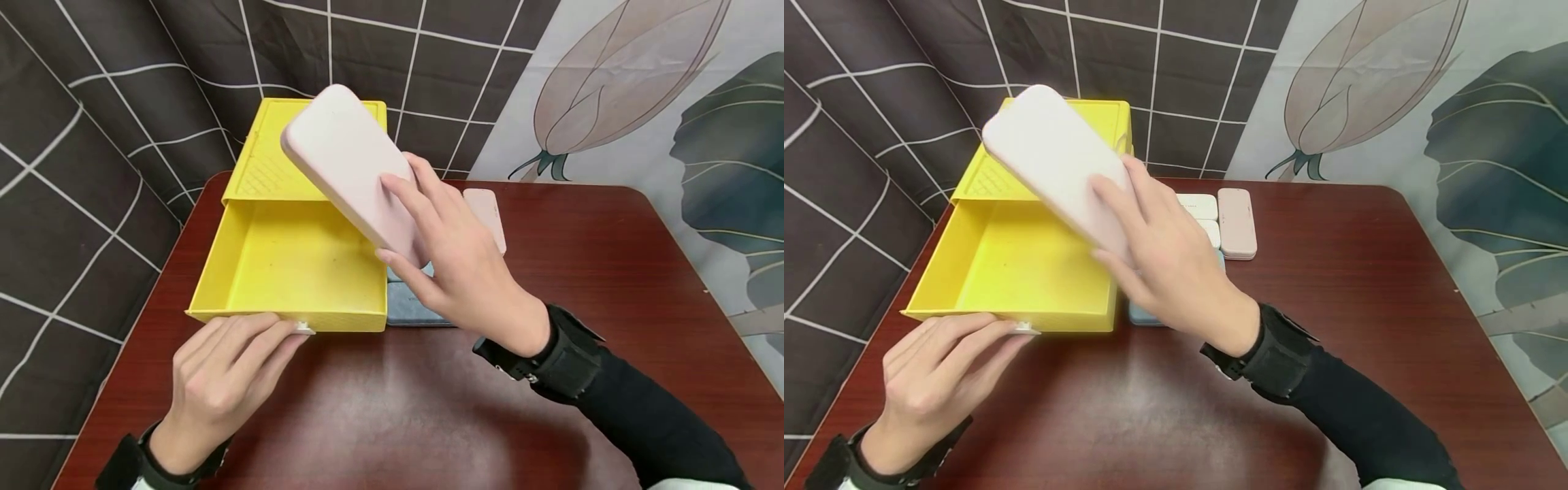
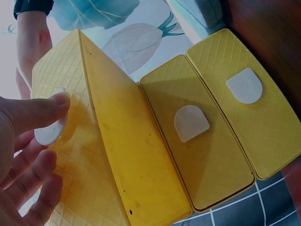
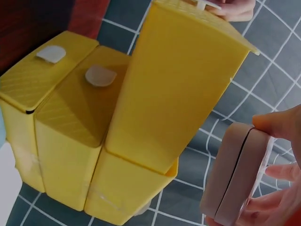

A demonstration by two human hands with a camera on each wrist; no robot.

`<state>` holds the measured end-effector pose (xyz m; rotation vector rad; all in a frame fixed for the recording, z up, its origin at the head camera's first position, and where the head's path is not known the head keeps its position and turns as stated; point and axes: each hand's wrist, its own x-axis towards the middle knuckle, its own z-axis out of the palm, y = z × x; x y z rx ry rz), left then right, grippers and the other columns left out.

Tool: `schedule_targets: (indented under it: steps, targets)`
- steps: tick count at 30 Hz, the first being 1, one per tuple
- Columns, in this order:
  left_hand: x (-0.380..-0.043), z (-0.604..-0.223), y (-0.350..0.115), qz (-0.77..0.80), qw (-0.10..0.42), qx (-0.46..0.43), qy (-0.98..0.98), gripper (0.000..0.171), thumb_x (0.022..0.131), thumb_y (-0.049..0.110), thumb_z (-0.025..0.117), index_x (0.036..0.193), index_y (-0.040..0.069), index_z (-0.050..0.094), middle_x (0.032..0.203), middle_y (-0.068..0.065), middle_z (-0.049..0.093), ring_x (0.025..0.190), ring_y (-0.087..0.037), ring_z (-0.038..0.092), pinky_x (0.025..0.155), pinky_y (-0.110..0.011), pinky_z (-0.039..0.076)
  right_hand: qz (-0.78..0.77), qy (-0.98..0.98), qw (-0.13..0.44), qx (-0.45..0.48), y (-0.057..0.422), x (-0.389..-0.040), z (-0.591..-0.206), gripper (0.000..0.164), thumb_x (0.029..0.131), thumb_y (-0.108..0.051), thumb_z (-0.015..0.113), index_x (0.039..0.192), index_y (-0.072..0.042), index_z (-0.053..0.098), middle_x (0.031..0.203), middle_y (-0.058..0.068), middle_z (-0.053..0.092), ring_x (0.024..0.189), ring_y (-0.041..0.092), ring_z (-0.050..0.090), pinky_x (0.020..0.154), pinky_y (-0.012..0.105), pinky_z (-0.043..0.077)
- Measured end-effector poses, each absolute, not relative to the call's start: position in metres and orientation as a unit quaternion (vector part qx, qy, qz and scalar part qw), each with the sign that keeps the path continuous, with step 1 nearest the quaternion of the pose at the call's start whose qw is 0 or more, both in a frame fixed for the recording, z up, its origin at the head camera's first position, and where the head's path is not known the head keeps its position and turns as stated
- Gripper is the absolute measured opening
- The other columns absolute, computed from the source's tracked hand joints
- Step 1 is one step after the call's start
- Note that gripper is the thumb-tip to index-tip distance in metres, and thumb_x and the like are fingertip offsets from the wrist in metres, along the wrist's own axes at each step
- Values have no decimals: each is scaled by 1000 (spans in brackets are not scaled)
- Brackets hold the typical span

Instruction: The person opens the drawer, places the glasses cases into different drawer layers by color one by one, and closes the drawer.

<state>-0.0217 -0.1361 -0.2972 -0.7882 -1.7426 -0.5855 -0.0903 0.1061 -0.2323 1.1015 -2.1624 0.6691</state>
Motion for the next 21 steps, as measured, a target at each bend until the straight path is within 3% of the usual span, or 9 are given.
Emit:
schedule_targets:
  steps: [11, 21]
  targets:
    - [-22, -298, -138, -245, 536, -332, -737, 16, 81, 20, 69, 80, 4, 72, 74, -4, 65, 56, -20, 55, 49, -33, 43, 285, -797, 294, 444, 97, -90, -233, 66, 85, -25, 63, 138, 2, 34, 141, 19, 38, 120, 24, 44, 95, 37, 38]
    - [-23, -297, -137, -242, 546, -332, -730, 16, 81, 20, 69, 80, 4, 72, 74, -3, 64, 55, -19, 54, 48, -32, 41, 263, -809, 254, 461, 80, -95, -236, 65, 89, -34, 56, 141, -3, 34, 144, 16, 35, 124, 24, 41, 94, 35, 41]
